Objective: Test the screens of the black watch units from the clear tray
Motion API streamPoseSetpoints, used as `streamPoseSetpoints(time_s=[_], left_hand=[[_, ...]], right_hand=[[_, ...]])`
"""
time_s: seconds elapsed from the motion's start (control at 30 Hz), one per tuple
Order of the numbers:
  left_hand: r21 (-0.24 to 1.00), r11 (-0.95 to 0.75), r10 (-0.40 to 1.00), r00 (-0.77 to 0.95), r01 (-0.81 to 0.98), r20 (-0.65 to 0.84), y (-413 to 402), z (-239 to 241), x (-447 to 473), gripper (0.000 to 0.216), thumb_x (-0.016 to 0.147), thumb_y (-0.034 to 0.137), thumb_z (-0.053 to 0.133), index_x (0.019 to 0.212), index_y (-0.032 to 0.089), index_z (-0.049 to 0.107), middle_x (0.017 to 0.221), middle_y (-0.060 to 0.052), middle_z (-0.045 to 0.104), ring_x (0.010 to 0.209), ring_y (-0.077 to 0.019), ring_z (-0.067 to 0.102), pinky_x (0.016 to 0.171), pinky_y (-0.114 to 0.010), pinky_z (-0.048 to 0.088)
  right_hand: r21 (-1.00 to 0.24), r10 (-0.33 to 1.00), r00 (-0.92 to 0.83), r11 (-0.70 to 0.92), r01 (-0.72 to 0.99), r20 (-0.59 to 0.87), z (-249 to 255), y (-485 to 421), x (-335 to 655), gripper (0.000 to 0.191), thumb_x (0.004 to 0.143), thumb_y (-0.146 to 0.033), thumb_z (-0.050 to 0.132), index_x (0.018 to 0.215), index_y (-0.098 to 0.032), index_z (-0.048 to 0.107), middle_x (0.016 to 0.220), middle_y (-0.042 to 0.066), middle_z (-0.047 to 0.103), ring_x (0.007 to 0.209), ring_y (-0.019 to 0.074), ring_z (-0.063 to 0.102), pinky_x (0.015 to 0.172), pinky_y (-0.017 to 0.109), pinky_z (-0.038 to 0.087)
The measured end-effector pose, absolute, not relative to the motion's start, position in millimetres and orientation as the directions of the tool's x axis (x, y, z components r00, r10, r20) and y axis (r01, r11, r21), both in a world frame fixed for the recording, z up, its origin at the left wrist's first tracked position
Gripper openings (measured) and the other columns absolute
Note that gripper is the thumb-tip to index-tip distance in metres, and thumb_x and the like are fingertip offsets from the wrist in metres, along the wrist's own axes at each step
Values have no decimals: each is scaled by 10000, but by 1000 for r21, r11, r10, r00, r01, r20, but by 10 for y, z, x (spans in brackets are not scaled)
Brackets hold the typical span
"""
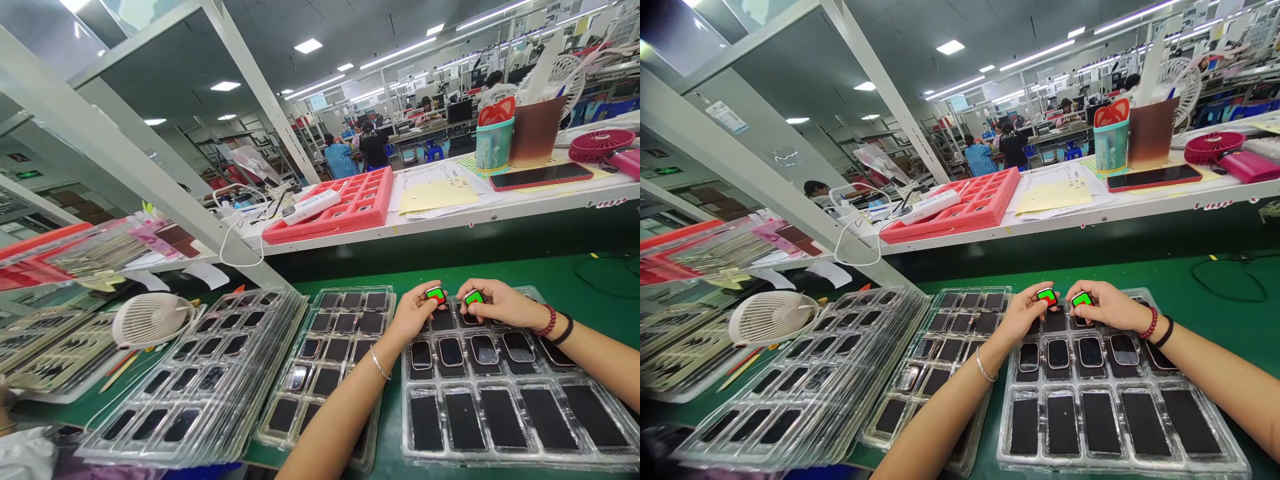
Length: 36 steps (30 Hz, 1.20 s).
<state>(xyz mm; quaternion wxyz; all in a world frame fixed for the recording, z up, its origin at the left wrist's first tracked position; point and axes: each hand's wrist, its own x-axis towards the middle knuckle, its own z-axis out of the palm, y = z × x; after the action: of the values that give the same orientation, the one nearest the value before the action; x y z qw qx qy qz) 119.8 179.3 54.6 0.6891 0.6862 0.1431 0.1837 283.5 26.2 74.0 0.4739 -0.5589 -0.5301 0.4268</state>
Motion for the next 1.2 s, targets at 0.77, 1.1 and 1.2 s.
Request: streamPoseSetpoints(time_s=[0.77, 1.1, 1.2], left_hand=[[995, 37, 431, 900, -92, 67, 1760, 592, 1190, 390, 687, 303, 732, 1018, 133, 614, 858, -71, 679, 675, -127, 592, 706, -278, 472], [994, 27, 440, 894, -106, 83, 1778, 555, 1202, 522, 683, 222, 716, 1165, 148, 531, 888, -62, 648, 773, -140, 578, 754, -276, 445], [995, 20, 431, 898, -101, 83, 1781, 558, 1199, 514, 698, 217, 694, 1175, 143, 518, 858, -54, 642, 737, -129, 559, 724, -264, 429]], right_hand=[[-975, 1000, -7, 16, 221, 15, 825, 246, 2797, 313, 854, -410, 561, 1042, -161, 538, 946, 75, 611, 754, 146, 553, 684, 310, 499], [-992, 999, 14, 28, 125, 30, 721, 271, 2813, 315, 846, -318, 569, 1117, -174, 497, 1034, 81, 582, 782, 137, 577, 753, 329, 496], [-991, 999, 7, 32, 126, 33, 710, 269, 2819, 303, 853, -288, 555, 1122, -168, 489, 1034, 83, 578, 778, 134, 577, 757, 328, 494]])
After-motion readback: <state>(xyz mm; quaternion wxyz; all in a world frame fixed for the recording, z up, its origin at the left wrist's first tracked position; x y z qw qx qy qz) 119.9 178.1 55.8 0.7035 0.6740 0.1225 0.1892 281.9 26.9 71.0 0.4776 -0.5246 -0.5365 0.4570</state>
